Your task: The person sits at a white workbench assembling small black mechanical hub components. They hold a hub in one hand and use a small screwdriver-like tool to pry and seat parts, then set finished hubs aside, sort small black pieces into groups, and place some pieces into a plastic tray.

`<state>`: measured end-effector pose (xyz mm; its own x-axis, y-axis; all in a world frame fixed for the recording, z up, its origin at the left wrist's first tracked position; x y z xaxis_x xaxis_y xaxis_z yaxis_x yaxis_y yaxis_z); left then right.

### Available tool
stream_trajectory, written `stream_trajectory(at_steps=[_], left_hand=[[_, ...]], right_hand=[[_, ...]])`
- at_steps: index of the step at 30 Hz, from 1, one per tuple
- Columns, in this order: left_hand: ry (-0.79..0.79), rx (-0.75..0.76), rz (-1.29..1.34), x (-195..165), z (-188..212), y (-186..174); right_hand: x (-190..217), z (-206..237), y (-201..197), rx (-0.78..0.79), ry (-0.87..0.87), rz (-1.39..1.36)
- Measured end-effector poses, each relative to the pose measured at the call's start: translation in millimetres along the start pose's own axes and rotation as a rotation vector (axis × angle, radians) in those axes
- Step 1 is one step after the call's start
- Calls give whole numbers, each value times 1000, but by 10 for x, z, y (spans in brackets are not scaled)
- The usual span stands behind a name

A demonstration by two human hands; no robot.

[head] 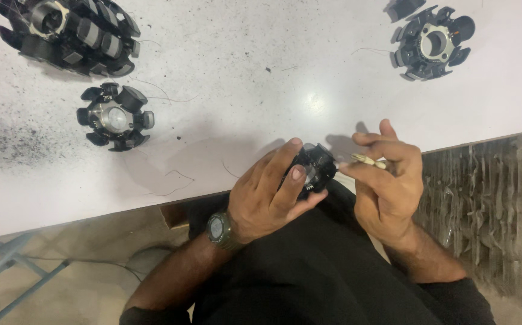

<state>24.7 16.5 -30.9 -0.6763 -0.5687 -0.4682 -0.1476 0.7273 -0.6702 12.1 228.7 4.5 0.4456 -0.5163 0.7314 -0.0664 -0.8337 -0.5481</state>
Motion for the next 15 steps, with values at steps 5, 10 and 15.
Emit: stream_trajectory(at_steps=[5,10,15], left_hand=[[3,13,14,-81,249,-293],[5,-1,21,-162,62,-286],[2,8,28,-76,108,-362]], right_hand=[[326,-81,62,232,-130,243],[404,-403,-80,334,-237,272],[474,-517,30,407,-300,285]])
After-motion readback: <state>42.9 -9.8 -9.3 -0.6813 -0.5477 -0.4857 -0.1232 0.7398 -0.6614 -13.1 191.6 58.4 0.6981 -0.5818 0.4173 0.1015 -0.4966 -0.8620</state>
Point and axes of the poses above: each hand's wrist, its own z-axis away from the middle knuckle, its own y-axis out of the palm, x = y × z, the point moved 1 cm from there along -z, towards the middle knuckle, and after that the axes turned 1 degree about y, right-handed, at the moved point
